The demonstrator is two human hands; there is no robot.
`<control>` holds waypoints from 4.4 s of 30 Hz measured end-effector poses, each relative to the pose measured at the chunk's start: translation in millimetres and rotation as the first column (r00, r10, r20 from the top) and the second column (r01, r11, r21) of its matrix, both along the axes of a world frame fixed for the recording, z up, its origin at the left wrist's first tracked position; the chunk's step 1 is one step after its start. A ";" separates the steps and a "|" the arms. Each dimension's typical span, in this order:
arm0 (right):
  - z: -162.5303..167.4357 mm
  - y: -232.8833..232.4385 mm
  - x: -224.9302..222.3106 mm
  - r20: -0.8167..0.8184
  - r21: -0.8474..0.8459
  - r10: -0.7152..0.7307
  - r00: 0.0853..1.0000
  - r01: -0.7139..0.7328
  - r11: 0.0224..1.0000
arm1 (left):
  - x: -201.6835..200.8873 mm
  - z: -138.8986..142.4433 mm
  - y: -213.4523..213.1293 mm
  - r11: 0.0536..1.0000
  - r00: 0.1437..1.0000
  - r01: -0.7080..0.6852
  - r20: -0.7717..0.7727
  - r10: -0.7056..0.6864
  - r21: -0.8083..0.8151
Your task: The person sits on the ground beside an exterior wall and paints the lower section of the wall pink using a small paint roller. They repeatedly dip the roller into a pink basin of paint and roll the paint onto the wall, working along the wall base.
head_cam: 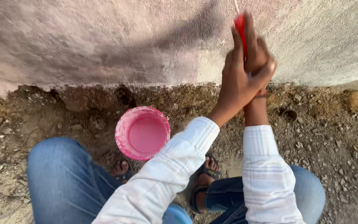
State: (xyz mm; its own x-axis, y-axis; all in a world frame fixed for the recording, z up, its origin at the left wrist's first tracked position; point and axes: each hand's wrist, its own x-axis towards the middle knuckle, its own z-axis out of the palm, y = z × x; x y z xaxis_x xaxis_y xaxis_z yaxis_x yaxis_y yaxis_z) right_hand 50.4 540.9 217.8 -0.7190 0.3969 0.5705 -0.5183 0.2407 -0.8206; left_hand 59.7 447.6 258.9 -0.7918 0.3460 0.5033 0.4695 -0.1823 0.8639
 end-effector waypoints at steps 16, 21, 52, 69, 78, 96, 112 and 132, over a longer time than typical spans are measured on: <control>-151.0 -26.3 35.0 0.285 -0.271 0.108 0.952 -0.028 0.962 | 28.9 -96.6 -29.4 0.908 0.945 -0.054 0.273 0.181 -0.416; -186.4 -71.4 19.6 0.315 -0.383 0.219 0.923 -0.088 0.919 | 14.4 -107.9 -65.3 0.828 0.941 -0.158 0.173 0.292 -0.538; -259.1 -99.1 13.7 0.092 -0.797 0.332 0.939 -0.131 0.590 | -12.0 -170.1 -71.8 0.822 0.955 -0.047 0.214 0.203 -0.568; -214.3 -2.9 12.8 0.825 0.042 -0.151 0.545 0.208 0.977 | -3.3 -170.5 -27.8 0.956 0.296 0.269 0.935 -0.195 0.114; -182.6 31.8 6.1 0.843 0.126 -0.202 0.499 0.182 0.975 | 10.8 -137.1 14.2 0.983 0.378 -0.001 0.910 -0.170 0.184; -149.8 22.7 11.8 0.796 0.189 -0.259 0.547 0.182 0.965 | 19.2 -122.9 -2.6 0.958 0.429 0.007 0.864 -0.263 0.288; -76.3 5.2 45.5 0.764 0.319 -0.261 0.590 0.005 0.948 | 55.0 -27.5 -62.8 0.915 0.215 -0.135 0.913 -0.347 0.380; -167.3 -278.1 2.7 0.818 0.549 -0.433 0.378 -0.738 0.392 | 48.3 -257.7 -208.1 0.397 0.032 -0.823 0.730 -0.683 0.407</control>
State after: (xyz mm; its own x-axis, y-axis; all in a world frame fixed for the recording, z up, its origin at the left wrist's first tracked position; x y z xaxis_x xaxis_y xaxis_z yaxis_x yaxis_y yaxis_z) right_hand 53.1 262.8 50.5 -0.8836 0.0039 -0.4683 0.0846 0.9848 -0.1514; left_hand 108.0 239.5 1.2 -0.5952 0.3690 -0.7138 -0.3252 -0.9229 -0.2059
